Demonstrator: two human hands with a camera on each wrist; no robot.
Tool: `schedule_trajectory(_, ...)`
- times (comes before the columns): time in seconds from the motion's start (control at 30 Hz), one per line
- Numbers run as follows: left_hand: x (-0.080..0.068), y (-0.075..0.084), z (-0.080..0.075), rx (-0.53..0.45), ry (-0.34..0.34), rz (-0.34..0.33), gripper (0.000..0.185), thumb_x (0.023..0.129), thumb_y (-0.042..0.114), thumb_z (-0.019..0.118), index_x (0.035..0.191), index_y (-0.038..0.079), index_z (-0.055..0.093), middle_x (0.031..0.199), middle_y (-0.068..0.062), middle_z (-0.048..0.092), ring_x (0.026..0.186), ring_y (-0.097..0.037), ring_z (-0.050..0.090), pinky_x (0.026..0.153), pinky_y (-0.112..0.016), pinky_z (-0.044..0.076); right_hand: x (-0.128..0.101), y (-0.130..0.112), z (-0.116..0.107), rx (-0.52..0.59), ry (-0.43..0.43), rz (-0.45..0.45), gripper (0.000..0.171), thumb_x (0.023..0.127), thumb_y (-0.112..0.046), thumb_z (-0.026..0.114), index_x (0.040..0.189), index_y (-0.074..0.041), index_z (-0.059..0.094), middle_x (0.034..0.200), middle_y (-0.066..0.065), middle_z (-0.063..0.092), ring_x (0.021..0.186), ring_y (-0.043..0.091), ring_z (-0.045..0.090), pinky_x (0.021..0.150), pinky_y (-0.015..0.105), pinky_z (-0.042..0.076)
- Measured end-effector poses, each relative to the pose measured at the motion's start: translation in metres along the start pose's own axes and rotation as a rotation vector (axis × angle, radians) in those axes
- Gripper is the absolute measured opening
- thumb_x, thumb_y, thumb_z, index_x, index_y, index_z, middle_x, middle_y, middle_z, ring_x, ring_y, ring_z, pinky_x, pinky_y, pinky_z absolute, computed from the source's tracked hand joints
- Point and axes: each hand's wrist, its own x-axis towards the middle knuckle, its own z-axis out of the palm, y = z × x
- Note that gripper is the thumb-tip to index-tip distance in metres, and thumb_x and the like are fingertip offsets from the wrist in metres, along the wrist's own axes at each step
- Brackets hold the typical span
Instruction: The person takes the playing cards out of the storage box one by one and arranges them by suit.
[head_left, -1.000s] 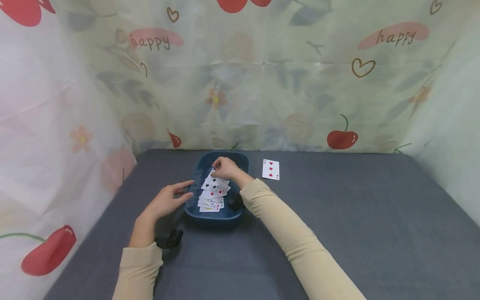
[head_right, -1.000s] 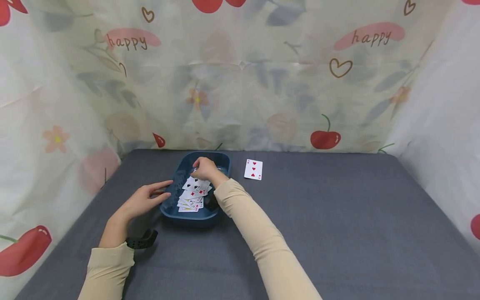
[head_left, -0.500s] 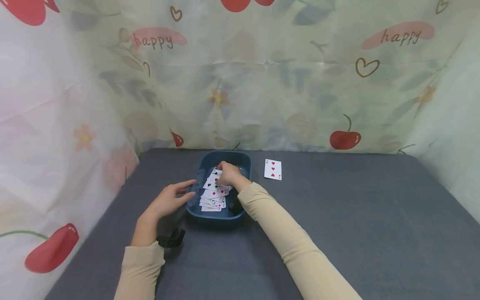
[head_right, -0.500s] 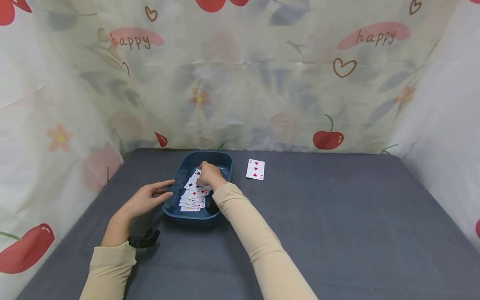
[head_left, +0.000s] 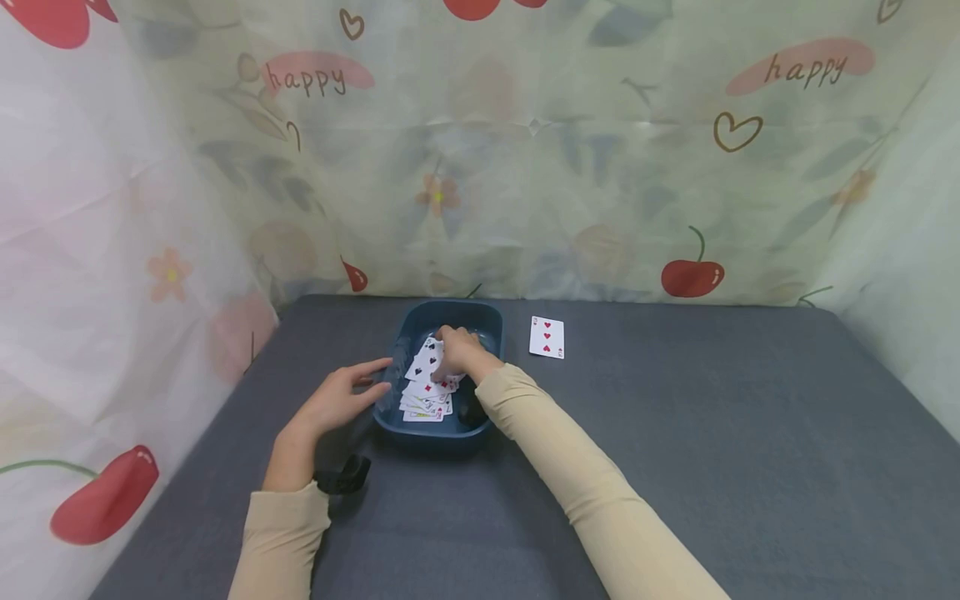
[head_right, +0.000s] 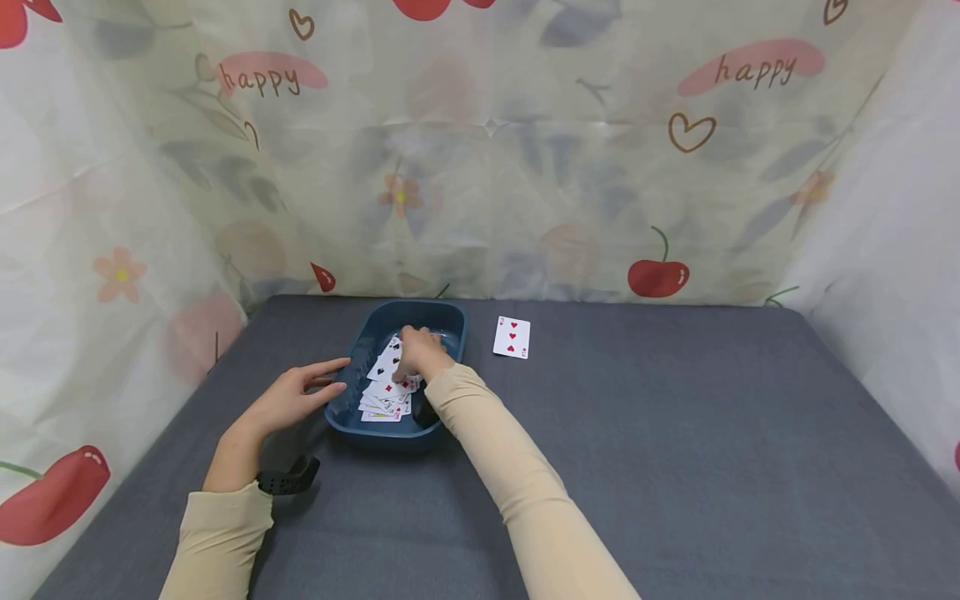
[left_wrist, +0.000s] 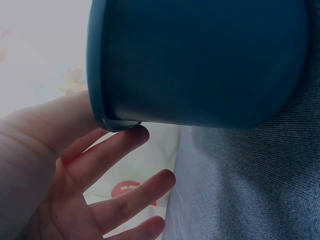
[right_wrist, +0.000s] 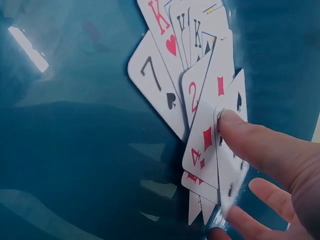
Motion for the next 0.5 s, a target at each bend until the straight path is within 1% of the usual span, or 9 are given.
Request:
schedule_trajectory(0.1, 0.0, 0.001, 0.0, -0.001, -0.006, -0.008, 0.049, 0.095, 0.024, 0.053, 0.141, 0.011, 0.042, 0.143, -0.022, 0.042, 0.127, -0.043, 0.045, 0.099, -0.056, 0.042, 0.001, 0.001, 0.0, 0.061, 0.069, -0.009, 0.067, 0.07, -0.014, 0.08, 0.129, -0.011, 0.048, 0.13, 0.017, 0.045, 0.121, 0.033, 0.046, 0.106, 0.041, 0.038)
schedule_trajectory(0.17, 0.0, 0.002, 0.0, -0.001, -0.008, -0.013, 0.049, 0.095, 0.025, 0.053, 0.141, 0.012, 0.041, 0.143, -0.022, 0.042, 0.127, -0.043, 0.045, 0.099, -0.056, 0.041, 0.002, 0.001, 0.0, 0.128, 0.117, -0.029, 0.064, 0.072, -0.008, 0.077, 0.128, -0.012, 0.047, 0.127, 0.019, 0.044, 0.113, 0.032, 0.05, 0.097, 0.039, 0.045)
schedule_trajectory(0.2, 0.0, 0.002, 0.0, -0.001, -0.01, -0.015, 0.049, 0.095, 0.025, 0.053, 0.141, 0.012, 0.041, 0.143, -0.022, 0.042, 0.127, -0.043, 0.045, 0.099, -0.056, 0.041, 0.002, 0.001, 0.0, 0.16, 0.139, -0.045, 0.061, 0.074, -0.006, 0.075, 0.128, -0.012, 0.047, 0.127, 0.019, 0.045, 0.11, 0.031, 0.051, 0.094, 0.038, 0.047)
schedule_trajectory(0.27, 0.0, 0.002, 0.0, -0.002, -0.011, -0.016, 0.049, 0.095, 0.025, 0.052, 0.141, 0.012, 0.041, 0.143, -0.022, 0.042, 0.127, -0.043, 0.045, 0.099, -0.057, 0.041, 0.002, 0.0, -0.002, 0.228, 0.164, -0.08, 0.056, 0.078, -0.002, 0.069, 0.128, -0.012, 0.046, 0.129, 0.018, 0.048, 0.107, 0.03, 0.054, 0.09, 0.037, 0.049)
schedule_trajectory(0.3, 0.001, 0.002, 0.001, -0.002, -0.012, -0.019, 0.049, 0.095, 0.025, 0.052, 0.141, 0.012, 0.041, 0.143, -0.022, 0.042, 0.128, -0.043, 0.044, 0.099, -0.057, 0.041, 0.002, -0.001, -0.003, 0.256, 0.169, -0.098, 0.053, 0.08, -0.001, 0.066, 0.127, -0.012, 0.046, 0.126, 0.018, 0.051, 0.105, 0.028, 0.054, 0.088, 0.036, 0.049)
schedule_trajectory(0.4, 0.001, 0.001, 0.001, 0.0, -0.014, -0.021, 0.05, 0.095, 0.026, 0.052, 0.141, 0.012, 0.041, 0.143, -0.022, 0.042, 0.128, -0.043, 0.044, 0.099, -0.057, 0.041, 0.0, -0.003, -0.01, 0.319, 0.177, -0.132, 0.044, 0.085, -0.003, 0.062, 0.125, -0.013, 0.047, 0.113, 0.016, 0.061, 0.093, 0.023, 0.058, 0.075, 0.029, 0.049)
schedule_trajectory(0.5, 0.002, 0.0, 0.0, 0.001, -0.016, -0.016, 0.05, 0.095, 0.026, 0.052, 0.141, 0.012, 0.041, 0.143, -0.022, 0.042, 0.127, -0.043, 0.045, 0.099, -0.057, 0.041, -0.003, -0.005, -0.02, 0.391, 0.19, -0.151, 0.036, 0.087, -0.006, 0.061, 0.121, -0.012, 0.051, 0.099, 0.017, 0.064, 0.083, 0.022, 0.06, 0.064, 0.023, 0.045)
